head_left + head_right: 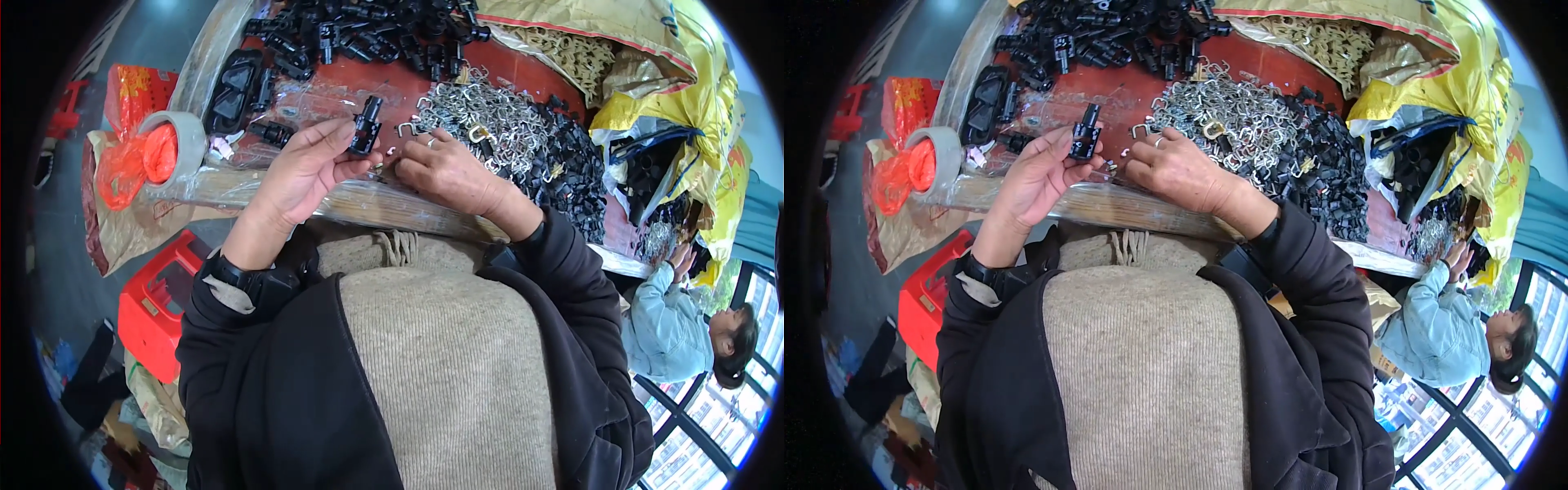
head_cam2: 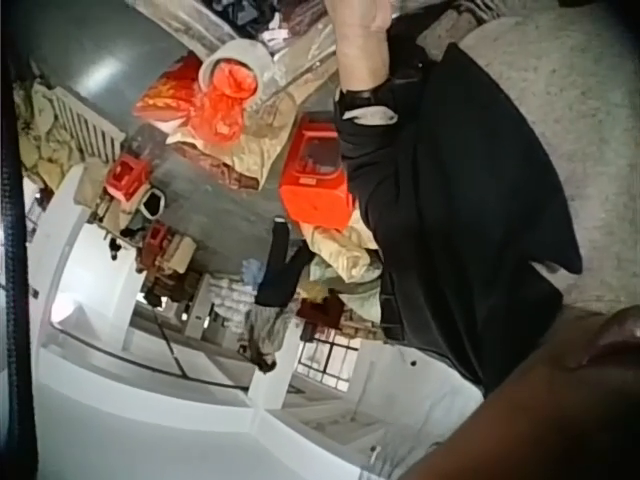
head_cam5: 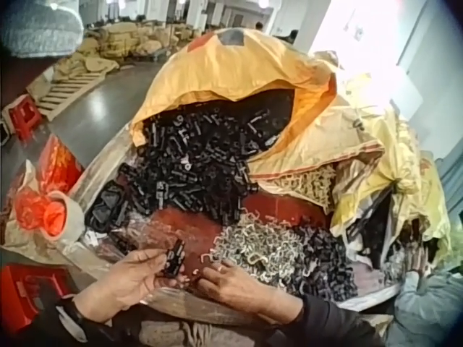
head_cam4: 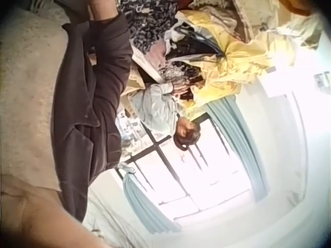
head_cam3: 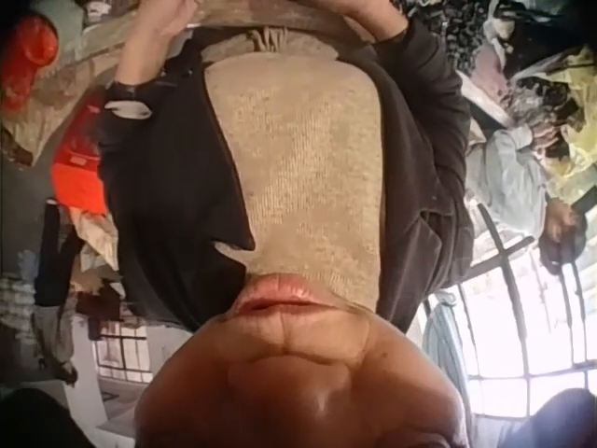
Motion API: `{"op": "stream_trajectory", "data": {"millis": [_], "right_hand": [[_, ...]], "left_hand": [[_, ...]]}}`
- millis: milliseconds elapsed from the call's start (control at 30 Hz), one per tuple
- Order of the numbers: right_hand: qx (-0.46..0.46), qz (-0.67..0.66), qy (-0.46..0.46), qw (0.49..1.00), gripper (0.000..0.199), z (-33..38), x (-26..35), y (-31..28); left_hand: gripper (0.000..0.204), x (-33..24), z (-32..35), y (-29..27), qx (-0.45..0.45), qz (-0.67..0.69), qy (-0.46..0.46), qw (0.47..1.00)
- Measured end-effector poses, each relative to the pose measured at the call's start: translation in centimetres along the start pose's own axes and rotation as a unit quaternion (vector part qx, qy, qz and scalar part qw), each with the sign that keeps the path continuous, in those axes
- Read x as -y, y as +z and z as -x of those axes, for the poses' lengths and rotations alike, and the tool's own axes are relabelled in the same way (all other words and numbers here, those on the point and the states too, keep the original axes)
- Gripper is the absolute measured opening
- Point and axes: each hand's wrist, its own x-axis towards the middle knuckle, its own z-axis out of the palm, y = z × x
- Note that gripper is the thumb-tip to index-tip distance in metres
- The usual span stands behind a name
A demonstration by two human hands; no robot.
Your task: Manually assembling small plastic housings by inserting metal pins and springs at a factory workstation.
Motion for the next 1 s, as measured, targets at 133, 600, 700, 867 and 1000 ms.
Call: {"op": "stream_trajectory", "data": {"millis": [133,600,700,867,1000], "right_hand": [[-0.022,0.031,0.110,0.993,0.017,1.3,-0.1,-1.1],[-0.058,0.060,0.327,0.941,0.017,9.6,-2.1,-1.8],[-0.058,0.001,0.351,0.934,0.016,9.5,-2.5,-1.9],[-0.133,-0.050,0.357,0.923,0.015,8.1,-2.5,-2.9],[-0.043,-0.024,0.344,0.938,0.016,7.7,-2.9,-2.4]], "left_hand": [[0.024,-0.2,-1.0,1.0,0.008,-0.017,-0.010,1.000],[0.024,1.1,-7.0,5.0,0.082,-0.041,-0.076,0.993],[0.024,1.7,-8.3,5.2,0.089,-0.039,-0.096,0.991],[0.024,2.6,-9.9,5.7,0.128,-0.053,-0.105,0.985],[0.024,2.9,-10.4,5.3,0.127,-0.049,-0.121,0.983]]}}
